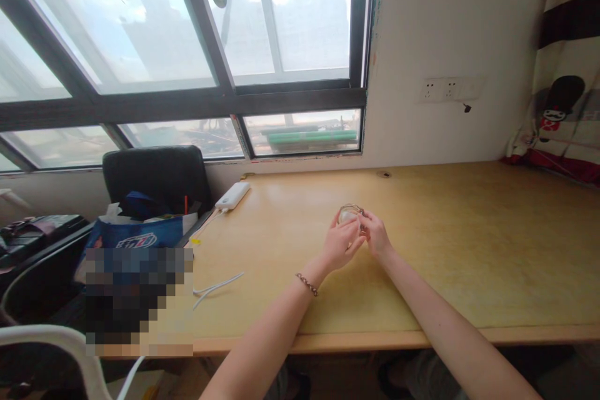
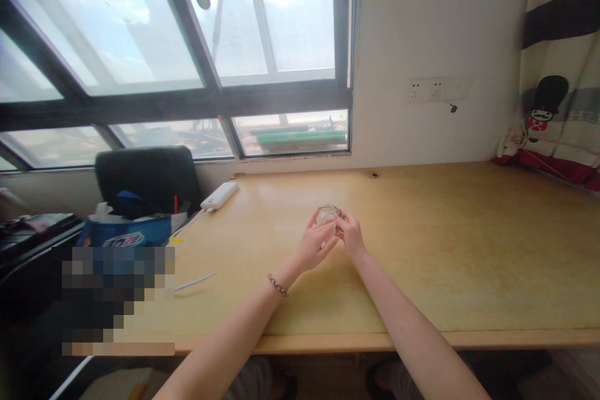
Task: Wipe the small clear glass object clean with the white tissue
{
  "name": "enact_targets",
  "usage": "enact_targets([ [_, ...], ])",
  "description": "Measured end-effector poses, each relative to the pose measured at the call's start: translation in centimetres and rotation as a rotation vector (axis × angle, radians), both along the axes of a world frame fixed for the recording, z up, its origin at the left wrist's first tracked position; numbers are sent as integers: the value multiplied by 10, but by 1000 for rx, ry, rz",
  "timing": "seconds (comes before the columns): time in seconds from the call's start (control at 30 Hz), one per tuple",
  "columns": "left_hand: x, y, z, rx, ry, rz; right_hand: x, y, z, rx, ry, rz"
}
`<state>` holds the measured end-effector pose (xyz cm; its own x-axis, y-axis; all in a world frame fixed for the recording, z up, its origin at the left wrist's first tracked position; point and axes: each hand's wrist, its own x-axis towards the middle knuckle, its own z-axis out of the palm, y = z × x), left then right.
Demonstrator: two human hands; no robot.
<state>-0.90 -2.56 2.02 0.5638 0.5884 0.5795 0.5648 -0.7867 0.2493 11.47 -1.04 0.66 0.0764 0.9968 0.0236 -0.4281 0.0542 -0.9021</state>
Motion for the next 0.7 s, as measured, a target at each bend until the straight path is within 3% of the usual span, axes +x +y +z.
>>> enact_targets([
  [0.4,7,1,-1,136,156,220,-3,5,-12,-34,56,-27],
  [0.7,0,6,-1,74,164,193,-3,3,-7,-50,8,-81],
])
